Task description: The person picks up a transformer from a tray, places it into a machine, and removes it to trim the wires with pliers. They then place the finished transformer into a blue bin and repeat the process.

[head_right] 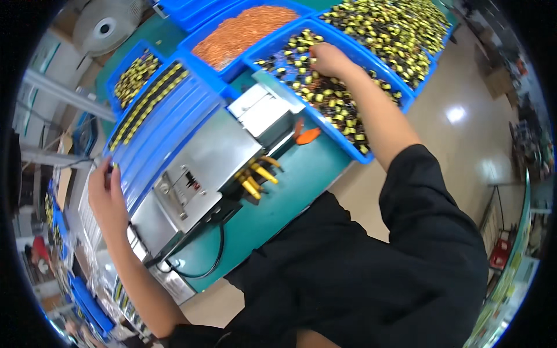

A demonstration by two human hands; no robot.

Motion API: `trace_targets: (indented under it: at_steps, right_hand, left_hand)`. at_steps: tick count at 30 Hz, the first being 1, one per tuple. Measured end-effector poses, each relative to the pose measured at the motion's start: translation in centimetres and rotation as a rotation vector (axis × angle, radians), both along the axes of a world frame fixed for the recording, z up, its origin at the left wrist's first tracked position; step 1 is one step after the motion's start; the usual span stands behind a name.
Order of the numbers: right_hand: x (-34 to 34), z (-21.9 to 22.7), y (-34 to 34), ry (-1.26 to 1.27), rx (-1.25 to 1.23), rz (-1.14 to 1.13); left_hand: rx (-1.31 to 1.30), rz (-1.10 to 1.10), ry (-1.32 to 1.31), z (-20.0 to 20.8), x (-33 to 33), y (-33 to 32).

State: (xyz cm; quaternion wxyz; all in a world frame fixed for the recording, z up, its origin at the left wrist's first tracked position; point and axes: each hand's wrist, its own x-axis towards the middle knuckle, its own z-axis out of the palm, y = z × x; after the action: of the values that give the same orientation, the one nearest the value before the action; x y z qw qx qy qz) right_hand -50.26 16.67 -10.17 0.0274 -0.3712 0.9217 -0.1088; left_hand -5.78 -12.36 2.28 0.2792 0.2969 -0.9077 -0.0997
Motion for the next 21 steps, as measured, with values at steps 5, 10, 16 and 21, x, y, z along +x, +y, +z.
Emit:
trace_targets:
  at_steps: [5, 10, 16, 21]
  right_hand:
    - [1.3, 0.9, -1.5, -0.307, -0.308, -0.122]
    - [1.3, 1.5, -1.4, -0.455, -0.533, -0.081]
    - [2.9, 3.4, -0.7, -0.677, -0.833, -0.032]
    - [6.9, 6.9, -1.5, -0.741, -1.02, 0.146]
  left_hand:
    - [0.097, 0.142, -0.107, -2.3, 0.5, -9.5]
    - [0.249, 0.067, -0.175, -3.2, -1.9, -10.8]
    - [0.336, -0.05, -0.086, -4.2, -3.2, -11.3]
    - [0.368, -0.068, -0.109, -5.1, -2.3, -12.0]
